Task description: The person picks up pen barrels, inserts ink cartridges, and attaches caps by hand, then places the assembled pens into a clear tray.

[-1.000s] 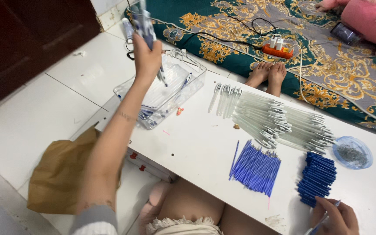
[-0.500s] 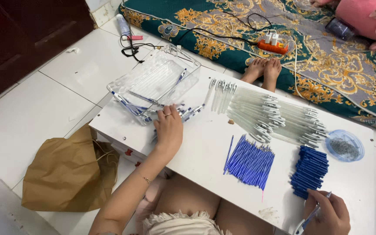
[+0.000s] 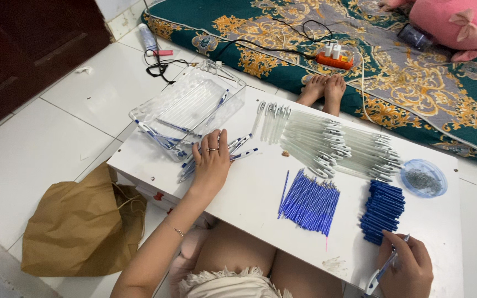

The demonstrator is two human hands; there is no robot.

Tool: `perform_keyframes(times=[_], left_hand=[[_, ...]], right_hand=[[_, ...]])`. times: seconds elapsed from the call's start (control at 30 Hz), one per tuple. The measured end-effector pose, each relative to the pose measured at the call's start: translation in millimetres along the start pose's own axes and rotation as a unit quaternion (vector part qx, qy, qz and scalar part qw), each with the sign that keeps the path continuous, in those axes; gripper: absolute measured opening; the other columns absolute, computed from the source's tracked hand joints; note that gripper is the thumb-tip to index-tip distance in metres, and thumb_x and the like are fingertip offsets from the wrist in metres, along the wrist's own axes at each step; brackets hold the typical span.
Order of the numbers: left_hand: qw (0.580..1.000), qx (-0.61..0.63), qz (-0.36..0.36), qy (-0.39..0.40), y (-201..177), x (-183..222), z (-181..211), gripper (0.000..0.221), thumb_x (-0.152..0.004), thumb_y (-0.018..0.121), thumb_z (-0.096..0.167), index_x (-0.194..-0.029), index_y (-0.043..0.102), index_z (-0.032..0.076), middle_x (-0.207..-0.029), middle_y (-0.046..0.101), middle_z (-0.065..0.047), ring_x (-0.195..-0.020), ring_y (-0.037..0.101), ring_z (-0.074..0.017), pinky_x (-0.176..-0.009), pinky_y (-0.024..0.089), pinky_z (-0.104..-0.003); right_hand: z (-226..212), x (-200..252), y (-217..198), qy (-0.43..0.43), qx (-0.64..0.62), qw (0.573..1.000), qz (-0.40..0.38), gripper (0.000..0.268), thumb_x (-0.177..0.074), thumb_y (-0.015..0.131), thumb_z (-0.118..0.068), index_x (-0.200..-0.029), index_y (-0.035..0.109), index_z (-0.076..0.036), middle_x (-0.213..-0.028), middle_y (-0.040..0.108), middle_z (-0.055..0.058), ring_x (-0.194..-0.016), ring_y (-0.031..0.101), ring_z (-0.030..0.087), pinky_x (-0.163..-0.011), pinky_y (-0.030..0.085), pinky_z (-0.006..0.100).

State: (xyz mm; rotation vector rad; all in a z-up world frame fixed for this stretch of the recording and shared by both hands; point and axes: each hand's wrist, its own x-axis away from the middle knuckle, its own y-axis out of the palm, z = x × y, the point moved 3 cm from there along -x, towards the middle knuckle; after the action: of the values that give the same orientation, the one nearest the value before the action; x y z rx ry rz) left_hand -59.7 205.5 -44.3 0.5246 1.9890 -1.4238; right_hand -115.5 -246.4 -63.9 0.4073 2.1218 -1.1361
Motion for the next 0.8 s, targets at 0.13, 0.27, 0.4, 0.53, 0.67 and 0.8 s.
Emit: perform_keyframes(times=[0.13,0.27,0.4,0.53,0.67,0.8], left_hand=[[0.995,0.093,0.01,0.034,-6.7,-7.0,0.0,0.06,-0.086,0.075,0.021,-0.139,0.048,0.01,-0.139,0.052,-0.006,-0.124,0.055,-0.0244,-0.103,0.038,-0.049],[0.923,0.38,-0.014,0.059,4.0,-21.3,9.9,0.042,-0.096,0.062,0.011,-0.133,0.045,0.004,-0.114,0.06,-0.007,-0.109,0.065,-0.0239,-0.081,0.047,-0.042],[0.798,0.599,-0.064,-0.003,-22.3,-77.1,56.1,0.066,-0.092,0.066,0.05,-0.136,0.038,0.01,-0.092,0.054,-0.007,-0.075,0.059,-0.0242,-0.067,0.052,-0.04],[0.544,0.81,-0.218,0.026,-24.1,-117.7,148.3,0.079,-0.081,0.074,0.054,-0.133,0.03,0.013,-0.13,0.042,-0.01,-0.106,0.051,-0.0167,-0.088,0.047,-0.028],[0.218,0.937,-0.271,0.007,-4.0,-116.9,201.2,0.015,-0.112,0.044,0.018,-0.126,0.036,0.018,-0.086,0.043,-0.002,-0.052,0.04,-0.0088,-0.045,0.043,-0.024],[0.197,0.946,-0.258,-0.013,-1.3,-100.1,200.5,0.018,-0.109,0.051,0.022,-0.121,0.049,0.008,-0.089,0.05,-0.006,-0.056,0.048,-0.0092,-0.05,0.046,-0.026]], right_hand=[[-12.4,-5.4,-3.9,-0.002,0.01,1.0,0.007,0.017,-0.102,0.077,0.01,-0.115,0.078,-0.001,-0.106,0.065,0.017,-0.093,0.066,0.029,-0.09,0.055,0.039],[-27.3,-17.1,-8.8,0.002,-0.033,0.999,0.003,0.018,-0.099,0.074,0.003,-0.117,0.076,0.0,-0.107,0.066,0.018,-0.093,0.066,0.026,-0.09,0.054,0.036],[-67.7,-59.1,-18.3,-0.03,-0.192,0.981,-0.005,0.052,-0.109,0.036,-0.032,-0.123,0.068,0.007,-0.104,0.074,0.021,-0.09,0.072,0.028,-0.084,0.056,0.037],[-71.0,-109.2,19.2,0.063,-0.224,0.971,0.048,0.034,-0.109,0.048,-0.019,-0.127,0.068,0.002,-0.087,0.074,0.014,-0.09,0.071,0.022,-0.096,0.053,0.037],[-75.2,-170.2,54.7,0.073,-0.491,0.865,0.075,0.025,-0.094,0.072,-0.009,-0.108,0.052,-0.006,-0.103,0.073,0.019,-0.082,0.074,0.022,-0.075,0.058,0.032],[-81.2,-180.5,80.7,0.064,-0.54,0.836,0.068,0.014,-0.092,0.073,-0.001,-0.093,0.059,0.0,-0.107,0.075,0.023,-0.084,0.075,0.021,-0.079,0.059,0.034]])
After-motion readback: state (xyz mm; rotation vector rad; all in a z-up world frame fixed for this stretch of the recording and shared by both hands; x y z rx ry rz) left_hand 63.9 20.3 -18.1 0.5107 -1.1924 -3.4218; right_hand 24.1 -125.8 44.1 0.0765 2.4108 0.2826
